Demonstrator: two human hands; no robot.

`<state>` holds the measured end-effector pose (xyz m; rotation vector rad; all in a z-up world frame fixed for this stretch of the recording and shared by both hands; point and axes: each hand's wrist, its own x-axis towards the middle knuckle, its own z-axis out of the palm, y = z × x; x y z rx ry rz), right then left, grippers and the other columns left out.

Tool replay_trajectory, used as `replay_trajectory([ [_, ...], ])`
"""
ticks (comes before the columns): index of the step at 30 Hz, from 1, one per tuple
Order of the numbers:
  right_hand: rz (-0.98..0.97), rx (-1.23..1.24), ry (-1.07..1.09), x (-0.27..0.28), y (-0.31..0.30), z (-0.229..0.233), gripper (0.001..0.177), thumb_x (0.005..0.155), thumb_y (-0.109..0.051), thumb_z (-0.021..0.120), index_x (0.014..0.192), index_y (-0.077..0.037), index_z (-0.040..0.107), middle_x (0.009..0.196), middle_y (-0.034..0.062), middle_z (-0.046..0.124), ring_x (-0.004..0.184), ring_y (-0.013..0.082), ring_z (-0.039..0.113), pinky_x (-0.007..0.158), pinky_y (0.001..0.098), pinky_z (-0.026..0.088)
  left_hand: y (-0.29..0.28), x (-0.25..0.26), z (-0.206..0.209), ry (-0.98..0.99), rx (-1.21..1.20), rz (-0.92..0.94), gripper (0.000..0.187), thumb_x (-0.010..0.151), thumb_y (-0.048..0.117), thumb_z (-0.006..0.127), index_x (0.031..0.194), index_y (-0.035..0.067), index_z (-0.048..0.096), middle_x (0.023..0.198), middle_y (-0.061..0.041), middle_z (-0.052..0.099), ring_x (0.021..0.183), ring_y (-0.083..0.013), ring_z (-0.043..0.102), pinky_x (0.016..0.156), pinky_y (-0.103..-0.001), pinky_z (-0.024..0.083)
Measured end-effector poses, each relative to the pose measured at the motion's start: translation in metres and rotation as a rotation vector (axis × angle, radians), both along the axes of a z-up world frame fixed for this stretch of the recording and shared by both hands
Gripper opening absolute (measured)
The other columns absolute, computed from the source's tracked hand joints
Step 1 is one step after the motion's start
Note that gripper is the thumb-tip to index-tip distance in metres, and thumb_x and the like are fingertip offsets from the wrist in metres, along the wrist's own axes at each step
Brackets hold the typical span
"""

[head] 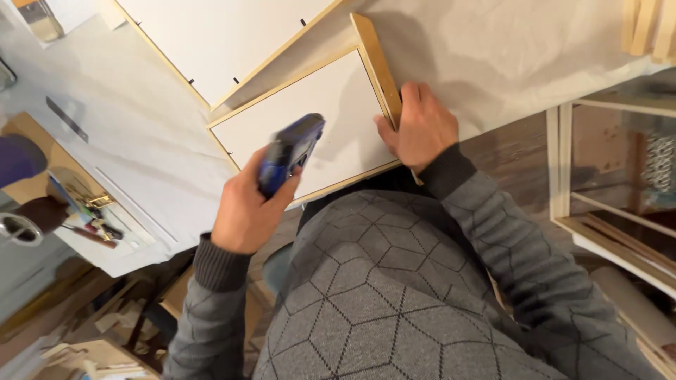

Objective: Assembling picture frames by securing support pieces with a staple gun and inserting artwork and glass.

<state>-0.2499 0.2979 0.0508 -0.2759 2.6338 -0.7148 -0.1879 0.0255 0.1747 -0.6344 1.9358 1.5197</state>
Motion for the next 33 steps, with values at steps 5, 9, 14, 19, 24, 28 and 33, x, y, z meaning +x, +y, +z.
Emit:
replay_trajectory([
  [5,-0.004,-0.039,0.124,-0.020,-0.012,-0.022,0.042,0.095,-0.031,0.079,0.109,-0.002,0.052,0.104,0.0163,0.062,0.088,0.0360,0.066,0.067,0.0485,0.053,0.015,-0.050,-0.027,0.294,-0.405,-0.672,0.060,0.092,0.031,0.074,0.144,0.012,0.052,0.116,-0.019,0.072,0.090,-0.0348,0.074,0.079,-0.044,0.059],
  [9,-0.036,-0.021,0.096,-0.022,-0.015,-0.021,0.041,0.093,-0.029,0.079,0.109,-0.002,0.052,0.103,0.0153,0.062,0.087,0.0330,0.067,0.066,0.0473,0.054,0.028,-0.077,-0.034,0.264,-0.403,-0.769,0.057,0.092,0.029,0.073,0.143,0.015,0.054,0.113,-0.015,0.074,0.091,-0.0363,0.073,0.078,-0.046,0.059],
  [14,-0.058,-0.032,0.132,-0.021,-0.017,-0.020,0.044,0.091,-0.032,0.082,0.108,-0.004,0.054,0.102,0.0140,0.062,0.088,0.0336,0.067,0.067,0.0472,0.054,0.038,-0.085,-0.046,0.278,-0.381,-0.838,0.058,0.092,0.028,0.073,0.144,0.015,0.051,0.117,-0.015,0.072,0.094,-0.0381,0.072,0.080,-0.048,0.058],
  [19,-0.061,-0.026,0.119,-0.022,-0.017,-0.019,0.041,0.092,-0.032,0.081,0.106,-0.004,0.055,0.102,0.0135,0.061,0.090,0.0333,0.067,0.067,0.0468,0.054,0.041,-0.088,-0.051,0.269,-0.410,-0.843,0.056,0.093,0.027,0.072,0.144,0.016,0.051,0.117,-0.015,0.072,0.095,-0.0378,0.072,0.081,-0.048,0.058],
  [24,-0.061,-0.011,0.128,-0.022,-0.018,-0.016,0.039,0.093,-0.032,0.080,0.105,-0.005,0.056,0.101,0.0128,0.061,0.090,0.0330,0.067,0.065,0.0470,0.054,0.038,-0.091,-0.058,0.316,-0.399,-0.852,0.054,0.093,0.025,0.072,0.142,0.016,0.051,0.117,-0.015,0.073,0.093,-0.0394,0.071,0.078,-0.049,0.057],
  [28,-0.051,-0.012,0.154,-0.022,-0.018,-0.018,0.038,0.092,-0.032,0.080,0.105,-0.006,0.056,0.101,0.0124,0.061,0.091,0.0329,0.067,0.066,0.0466,0.054,0.042,-0.091,-0.066,0.175,-0.481,-0.827,0.038,0.090,0.027,0.071,0.122,0.009,0.062,0.095,-0.018,0.074,0.084,-0.0400,0.072,0.075,-0.050,0.056],
  [33,-0.024,-0.017,0.167,-0.023,-0.017,-0.021,0.039,0.092,-0.032,0.081,0.104,-0.005,0.056,0.099,0.0126,0.062,0.089,0.0339,0.067,0.067,0.0460,0.054,0.045,-0.092,-0.070,0.096,-0.586,-0.825,0.025,0.090,0.028,0.068,0.099,0.005,0.070,0.082,-0.021,0.072,0.079,-0.0414,0.071,0.075,-0.051,0.056],
])
